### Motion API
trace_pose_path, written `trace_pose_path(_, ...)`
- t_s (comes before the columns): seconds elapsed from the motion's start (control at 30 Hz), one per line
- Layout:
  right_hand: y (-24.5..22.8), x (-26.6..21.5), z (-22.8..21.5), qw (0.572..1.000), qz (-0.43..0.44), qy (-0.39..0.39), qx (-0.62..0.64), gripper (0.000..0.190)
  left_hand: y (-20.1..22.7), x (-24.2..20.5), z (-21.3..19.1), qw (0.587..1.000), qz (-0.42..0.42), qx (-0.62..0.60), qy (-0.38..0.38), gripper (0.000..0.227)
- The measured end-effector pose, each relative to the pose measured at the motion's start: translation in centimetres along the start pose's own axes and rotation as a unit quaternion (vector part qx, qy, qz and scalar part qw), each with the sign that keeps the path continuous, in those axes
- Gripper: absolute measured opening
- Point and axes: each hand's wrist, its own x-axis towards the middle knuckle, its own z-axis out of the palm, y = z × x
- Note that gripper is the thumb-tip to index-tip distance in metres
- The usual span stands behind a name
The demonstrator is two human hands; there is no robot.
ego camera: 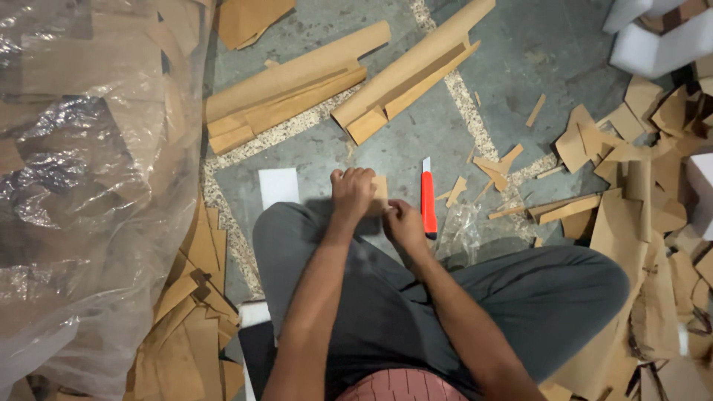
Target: The person sits on the floor and uses a utility knife to cut pieces of cardboard. They repeatedly pick up cardboard pieces, cut them into smaller sections, and set them aside.
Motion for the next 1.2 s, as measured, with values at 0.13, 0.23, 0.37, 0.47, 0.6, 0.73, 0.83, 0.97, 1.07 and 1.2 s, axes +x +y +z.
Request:
trace_pose_path(0.13,-3.3,-0.9,-3.3,0.985,-0.030,0.066,-0.156,0.024,-1.0,0.5,1.6,0.998,0.001,0.056,0.015,0.024)
trace_pose_path(0.23,-3.9,0.6,-5.4,0.939,-0.002,0.104,-0.329,0.048,-0.8,0.3,1.5,0.994,-0.020,0.107,0.013,0.018)
trace_pose_path(0.37,-2.6,1.4,-5.8,0.947,0.069,0.088,-0.300,0.064,-0.3,0.5,0.5,0.994,-0.004,0.095,0.053,0.008)
trace_pose_path(0.47,-0.6,1.5,-5.2,0.963,0.087,0.065,-0.247,0.066,0.2,0.5,0.0,0.993,0.014,0.117,-0.005,0.010)
trace_pose_path(0.6,1.2,1.7,-4.0,0.975,-0.027,0.092,-0.199,0.056,1.0,0.4,-1.7,0.992,0.001,0.099,-0.080,0.015)
trace_pose_path(0.73,0.3,0.2,-2.7,0.987,-0.072,0.046,-0.136,0.051,2.0,0.5,-4.5,0.989,-0.010,0.079,-0.121,0.029)
trace_pose_path(0.83,-1.9,-0.7,-1.9,0.986,-0.087,-0.001,-0.144,0.061,2.6,0.9,-5.6,0.984,-0.015,0.112,-0.141,0.022)
trace_pose_path(0.97,-5.3,-1.8,-1.5,0.980,-0.071,-0.042,-0.183,0.063,2.6,0.8,-5.4,0.984,-0.009,0.136,-0.111,0.013)
trace_pose_path(1.07,-7.0,-1.3,-1.5,0.973,-0.025,-0.071,-0.216,0.068,2.2,0.7,-4.5,0.983,-0.006,0.134,-0.123,0.016)
trace_pose_path(1.2,-7.6,-1.2,-1.5,0.966,-0.022,-0.091,-0.243,0.068,1.5,0.3,-3.3,0.986,0.010,0.118,-0.113,0.023)
